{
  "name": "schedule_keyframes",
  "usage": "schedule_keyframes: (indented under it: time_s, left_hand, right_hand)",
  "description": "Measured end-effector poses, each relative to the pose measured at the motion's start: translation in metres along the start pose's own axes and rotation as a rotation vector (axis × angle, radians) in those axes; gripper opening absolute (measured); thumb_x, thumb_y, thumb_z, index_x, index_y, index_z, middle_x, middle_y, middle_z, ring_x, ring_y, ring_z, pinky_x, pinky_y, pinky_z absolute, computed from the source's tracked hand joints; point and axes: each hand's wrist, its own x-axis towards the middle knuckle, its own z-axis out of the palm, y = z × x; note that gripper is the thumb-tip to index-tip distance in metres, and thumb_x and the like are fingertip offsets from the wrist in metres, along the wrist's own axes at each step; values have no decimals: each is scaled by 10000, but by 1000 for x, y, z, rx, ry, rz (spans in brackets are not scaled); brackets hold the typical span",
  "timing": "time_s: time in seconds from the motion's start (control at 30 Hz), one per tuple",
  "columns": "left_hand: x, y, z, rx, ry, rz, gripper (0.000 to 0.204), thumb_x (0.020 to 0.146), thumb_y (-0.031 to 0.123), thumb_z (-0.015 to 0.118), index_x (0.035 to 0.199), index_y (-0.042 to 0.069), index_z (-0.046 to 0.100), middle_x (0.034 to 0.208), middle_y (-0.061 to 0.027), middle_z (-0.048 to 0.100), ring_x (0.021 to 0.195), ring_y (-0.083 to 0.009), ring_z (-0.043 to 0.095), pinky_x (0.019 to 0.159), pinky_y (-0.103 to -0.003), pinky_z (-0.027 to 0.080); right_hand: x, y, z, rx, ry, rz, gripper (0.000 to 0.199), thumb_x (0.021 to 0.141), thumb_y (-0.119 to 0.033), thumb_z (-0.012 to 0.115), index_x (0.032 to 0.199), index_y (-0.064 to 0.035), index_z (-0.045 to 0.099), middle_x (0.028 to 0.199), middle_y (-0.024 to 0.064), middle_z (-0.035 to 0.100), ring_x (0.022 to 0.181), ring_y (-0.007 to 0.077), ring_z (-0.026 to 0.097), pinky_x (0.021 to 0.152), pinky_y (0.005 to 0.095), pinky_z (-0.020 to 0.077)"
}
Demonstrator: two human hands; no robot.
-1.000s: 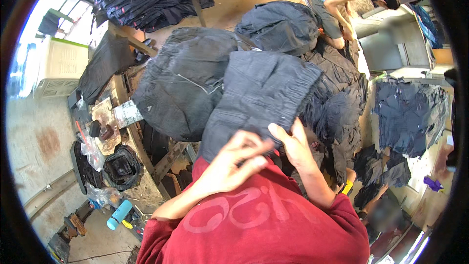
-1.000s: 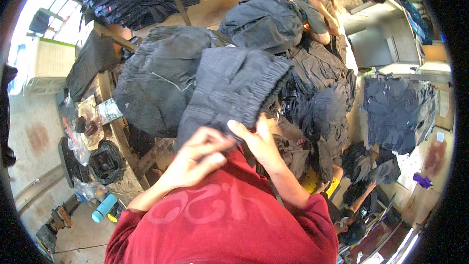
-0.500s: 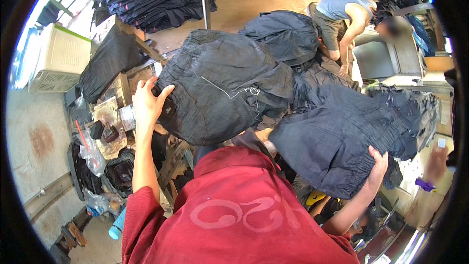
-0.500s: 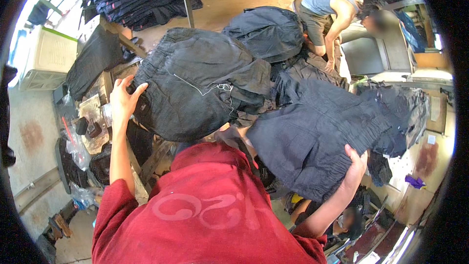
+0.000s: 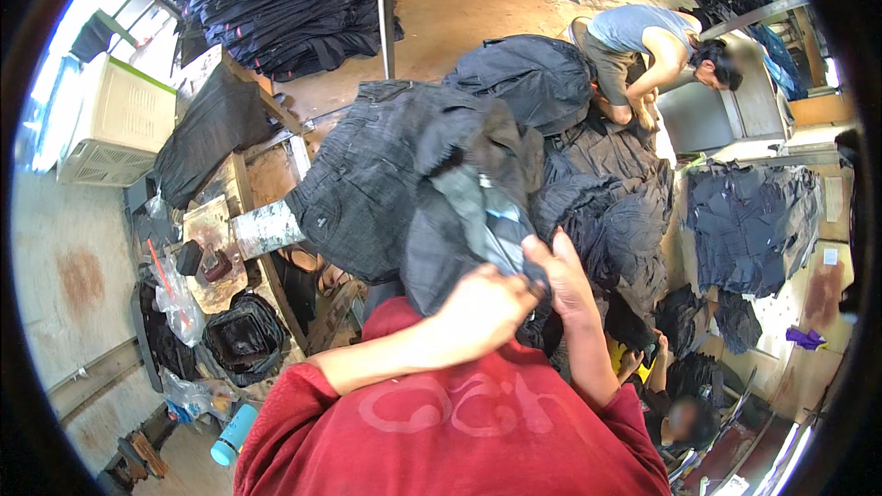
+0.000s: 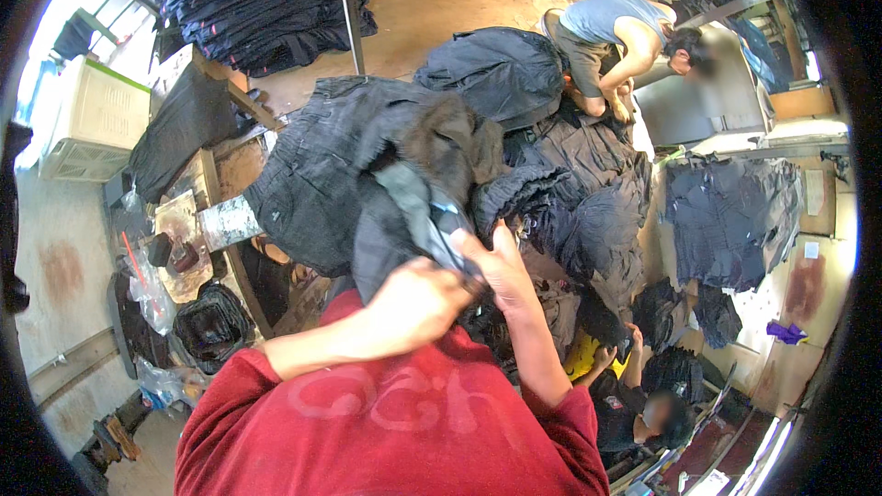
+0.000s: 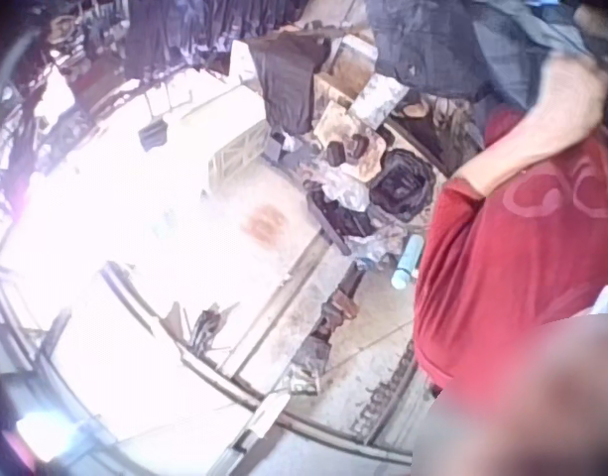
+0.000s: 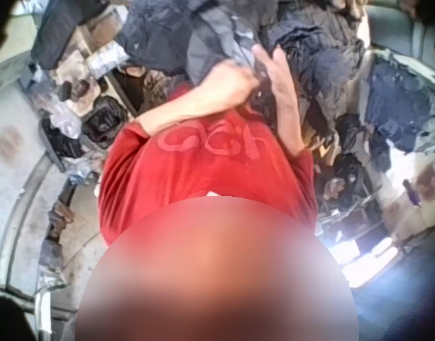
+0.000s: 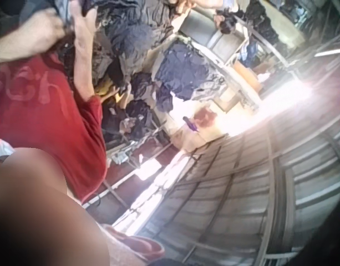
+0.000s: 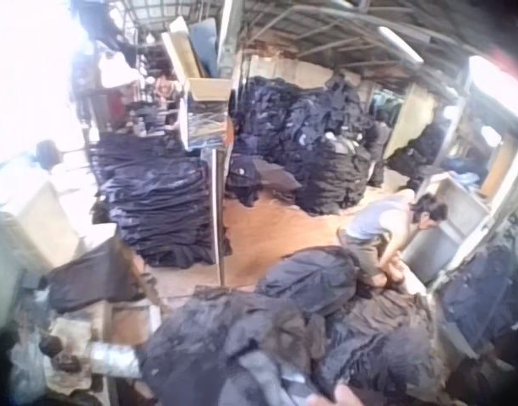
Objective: The person repeatedly picks up black trousers from a large pile, shakes them out, folds them, and places them on a nearby table. The person continues this cycle throughout the clip.
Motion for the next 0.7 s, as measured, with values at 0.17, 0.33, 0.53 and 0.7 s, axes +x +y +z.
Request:
schedule_keyframes:
  time_s: [0.17, 0.33, 0.53, 0.7]
  left_hand:
    - [1, -4, 10, -125, 112, 182, 320, 834, 244, 756, 1117, 95, 741, 886, -71, 640, 891, -276, 670, 796, -430, 518]
    - [-50, -108, -45, 129, 656, -384, 433, 767, 220, 854, 1162, 88, 735, 1135, -99, 727, 1139, -330, 637, 995, -469, 474]
    - [-164, -225, -45, -278, 843, -1256, 907, 914, 405, 827, 1574, -41, 392, 1383, -226, 616, 1182, -286, 642, 1018, -409, 515]
    - [-142, -186, -53, -474, 956, -1062, 389, 934, 138, 810, 1282, -4, 711, 1162, -132, 718, 1084, -198, 661, 982, -370, 529]
  right_hand:
    - [15, 52, -19, -781, -17, 140, 583, 864, -334, 850, 1242, 60, 646, 1147, 137, 742, 1013, 321, 707, 911, 442, 560]
    - [-13, 39, -98, 221, 211, 178, 390, 891, -100, 756, 1259, -3, 672, 1150, 91, 748, 1003, 260, 724, 894, 413, 575]
    - [-43, 52, -109, 278, 223, 210, 335, 893, -60, 765, 1223, -33, 718, 1144, 66, 758, 1021, 209, 725, 956, 374, 555]
    - [-30, 40, -66, 443, 174, 100, 337, 948, -63, 746, 1275, -28, 672, 1193, 70, 741, 1053, 203, 712, 961, 369, 544]
